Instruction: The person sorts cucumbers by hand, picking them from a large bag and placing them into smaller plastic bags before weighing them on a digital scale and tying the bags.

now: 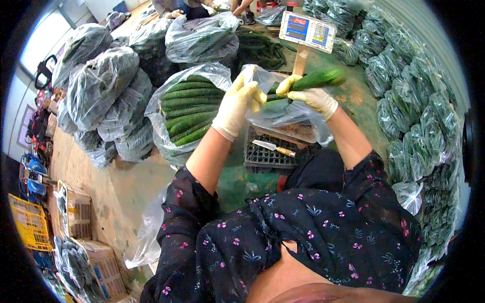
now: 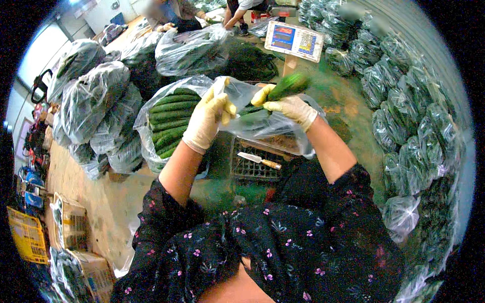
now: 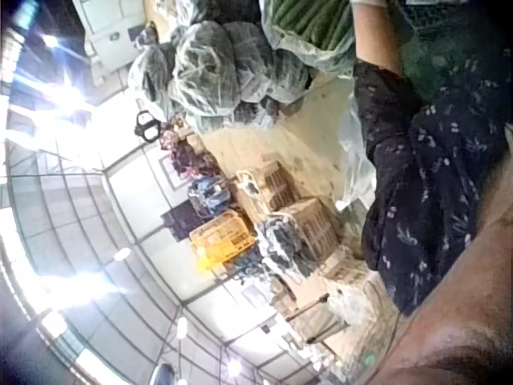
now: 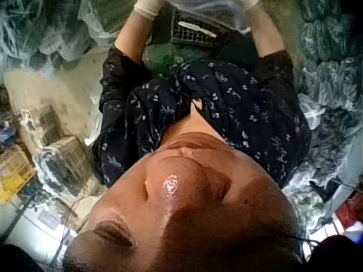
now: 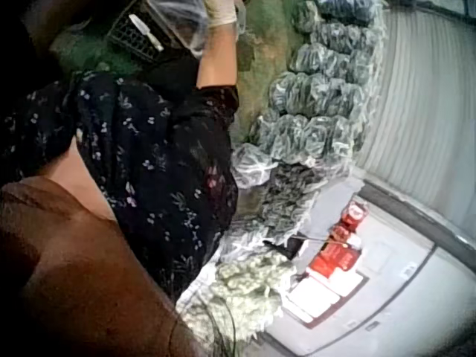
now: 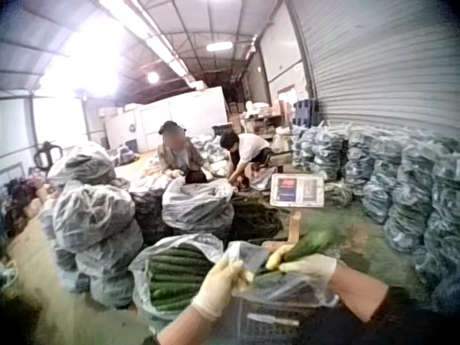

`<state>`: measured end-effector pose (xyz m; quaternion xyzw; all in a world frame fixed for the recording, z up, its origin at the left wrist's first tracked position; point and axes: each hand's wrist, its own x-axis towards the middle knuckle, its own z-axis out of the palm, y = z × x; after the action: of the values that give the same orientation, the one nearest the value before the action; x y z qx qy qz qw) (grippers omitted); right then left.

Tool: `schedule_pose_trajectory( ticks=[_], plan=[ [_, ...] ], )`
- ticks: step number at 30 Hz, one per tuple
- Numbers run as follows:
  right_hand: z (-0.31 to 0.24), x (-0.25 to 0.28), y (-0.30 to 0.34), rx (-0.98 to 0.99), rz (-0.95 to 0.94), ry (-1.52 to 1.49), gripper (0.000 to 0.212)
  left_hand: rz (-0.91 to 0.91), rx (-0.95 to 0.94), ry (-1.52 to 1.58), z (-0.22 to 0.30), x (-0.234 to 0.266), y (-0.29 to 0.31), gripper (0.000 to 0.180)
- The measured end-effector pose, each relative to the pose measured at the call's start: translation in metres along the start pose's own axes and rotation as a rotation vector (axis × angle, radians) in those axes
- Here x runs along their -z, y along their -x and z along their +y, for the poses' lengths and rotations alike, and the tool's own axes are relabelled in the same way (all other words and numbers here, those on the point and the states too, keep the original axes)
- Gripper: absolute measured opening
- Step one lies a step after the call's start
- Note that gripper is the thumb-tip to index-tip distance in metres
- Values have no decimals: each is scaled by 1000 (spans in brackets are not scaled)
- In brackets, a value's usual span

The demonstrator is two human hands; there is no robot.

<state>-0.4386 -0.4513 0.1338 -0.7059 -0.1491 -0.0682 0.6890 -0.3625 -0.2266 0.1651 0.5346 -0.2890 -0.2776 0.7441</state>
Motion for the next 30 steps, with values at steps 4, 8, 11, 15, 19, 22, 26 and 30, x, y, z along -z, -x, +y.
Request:
schedule_pose_trajectory(
  ticks=[4, 8, 11, 15, 19, 22, 26, 30],
  plan=[
    [57, 65, -7, -286, 158, 460, 27, -12, 7, 10, 11, -1, -16, 36],
    [45, 79, 4, -363, 184, 428, 30, -45, 28, 40, 3, 11, -16, 37],
    [27, 69, 7, -362, 164, 338, 31, 27, 3, 226, -18, 39, -17, 42],
    [11, 65, 26, -258, 214, 493, 35, 147, -98, 192, -19, 62, 11, 58],
    [-32, 41, 58, -194, 444, 335, 42, 386, -19, -82, -6, 40, 59, 62],
    [-60, 5, 66, -135, 290, 212, 37, 444, -21, -176, -38, 51, 117, 60],
    [-98, -70, 58, -201, 51, 145, 52, 589, 11, -115, -49, 49, 206, 55],
    [-98, -153, 26, -431, -285, 147, 54, 1029, -74, -382, -30, 54, 318, 35]
  ],
)
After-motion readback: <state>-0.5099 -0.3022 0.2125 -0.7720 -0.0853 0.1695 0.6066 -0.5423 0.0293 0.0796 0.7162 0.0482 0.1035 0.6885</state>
